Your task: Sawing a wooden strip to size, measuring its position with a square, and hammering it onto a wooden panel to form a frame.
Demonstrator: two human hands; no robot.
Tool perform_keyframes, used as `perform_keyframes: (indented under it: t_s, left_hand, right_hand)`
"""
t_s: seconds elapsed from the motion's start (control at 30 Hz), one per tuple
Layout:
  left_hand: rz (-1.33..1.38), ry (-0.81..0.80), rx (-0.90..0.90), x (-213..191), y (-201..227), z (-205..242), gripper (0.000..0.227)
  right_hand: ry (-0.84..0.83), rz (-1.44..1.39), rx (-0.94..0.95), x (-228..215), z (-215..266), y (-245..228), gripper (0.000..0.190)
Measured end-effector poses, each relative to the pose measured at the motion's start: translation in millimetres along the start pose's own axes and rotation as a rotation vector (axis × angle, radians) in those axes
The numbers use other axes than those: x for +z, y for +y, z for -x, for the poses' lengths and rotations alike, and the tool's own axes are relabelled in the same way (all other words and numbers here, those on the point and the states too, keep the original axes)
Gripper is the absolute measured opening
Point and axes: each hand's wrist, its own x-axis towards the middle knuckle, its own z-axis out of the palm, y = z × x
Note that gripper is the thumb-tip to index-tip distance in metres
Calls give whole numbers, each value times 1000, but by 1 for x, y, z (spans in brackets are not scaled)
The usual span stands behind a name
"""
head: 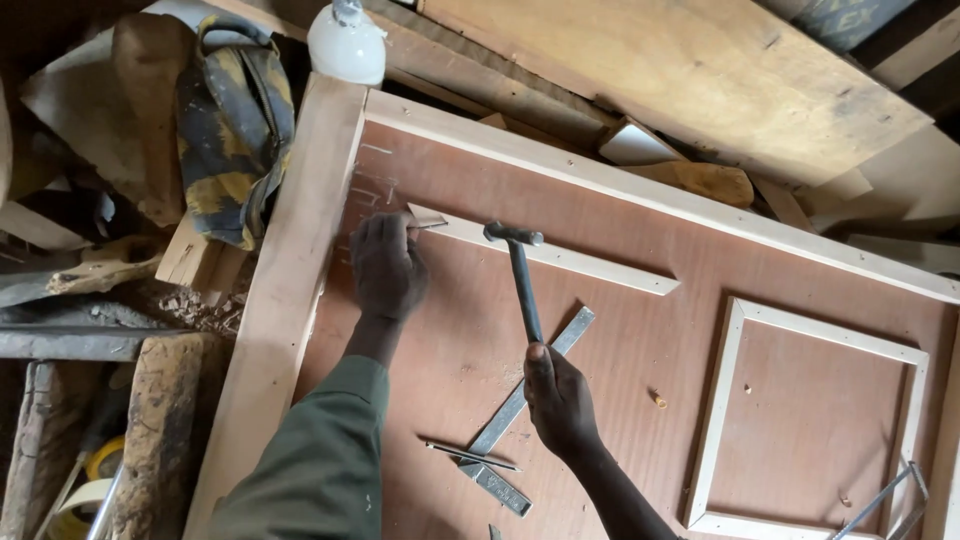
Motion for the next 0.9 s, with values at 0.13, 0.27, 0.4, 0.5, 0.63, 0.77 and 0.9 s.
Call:
perform_keyframes:
  t_s: [0.13, 0.27, 0.4, 0.5, 0.63, 0.77, 0.9]
  left_hand:
    - [-7, -6, -5, 5, -9, 3, 9]
    - [-175, 30, 51, 17, -23, 9, 4]
    - [-172, 41, 67, 13, -19, 6, 4]
    - [-175, 41, 65, 11, -17, 6, 4]
    - [-185, 53, 79, 10, -12, 2, 2]
    - [-205, 26, 54, 9, -13, 8, 4]
    - [-187, -24, 56, 4, -9, 2, 3]
  right_hand:
    - [28, 155, -47, 8, -13, -7, 47]
    - [20, 198, -67, 13, -24, -2, 53]
    - [-1, 241, -16, 17, -32, 5, 53]
    - [-11, 318, 0, 17, -43, 13, 55]
    - [-27, 318, 9, 12, -43, 0, 54]
    - [60, 252, -137, 9, -18, -32, 55]
    - [-86, 454, 19, 10, -47, 13, 58]
